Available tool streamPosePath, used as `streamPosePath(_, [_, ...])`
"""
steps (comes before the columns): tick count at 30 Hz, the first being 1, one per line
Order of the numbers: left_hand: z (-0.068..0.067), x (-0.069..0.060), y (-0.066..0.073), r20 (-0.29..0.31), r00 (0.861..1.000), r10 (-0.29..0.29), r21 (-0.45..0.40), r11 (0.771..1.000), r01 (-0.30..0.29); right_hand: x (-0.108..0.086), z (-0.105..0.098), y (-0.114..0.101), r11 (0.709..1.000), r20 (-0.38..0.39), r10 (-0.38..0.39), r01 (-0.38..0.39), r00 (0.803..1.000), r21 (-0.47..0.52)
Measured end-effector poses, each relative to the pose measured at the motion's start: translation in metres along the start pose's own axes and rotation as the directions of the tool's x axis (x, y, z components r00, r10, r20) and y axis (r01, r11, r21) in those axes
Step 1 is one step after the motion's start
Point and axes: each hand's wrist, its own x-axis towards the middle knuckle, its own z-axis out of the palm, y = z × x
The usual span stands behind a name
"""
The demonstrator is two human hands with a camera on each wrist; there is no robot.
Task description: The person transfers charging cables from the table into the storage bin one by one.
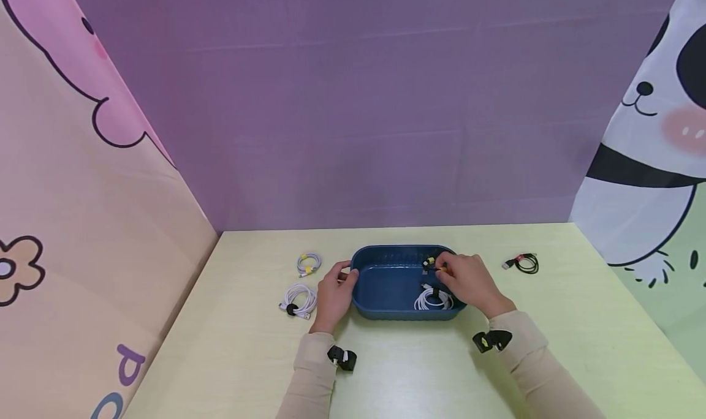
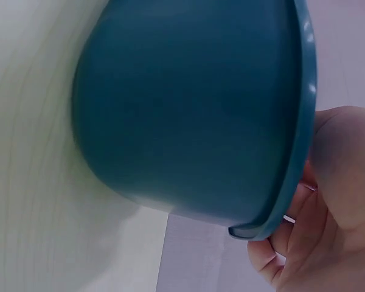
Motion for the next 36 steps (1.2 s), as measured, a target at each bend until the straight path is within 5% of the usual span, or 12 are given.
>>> streamPosePath(16, [0.001, 0.002, -0.002, 0.004, 1.0, -0.006, 0.0, 1.0, 0.006, 0.007, 0.009, 0.0, 0.988, -0.001, -0.057, 0.056, 0.998, -0.142])
streamPosePath(36, [-0.001, -0.001, 0.0, 0.009, 1.0, -0.021, 0.001, 1.0, 0.021, 0.008, 0.02, -0.003, 0.982, -0.012, -0.008, 0.006, 1.0, -0.191])
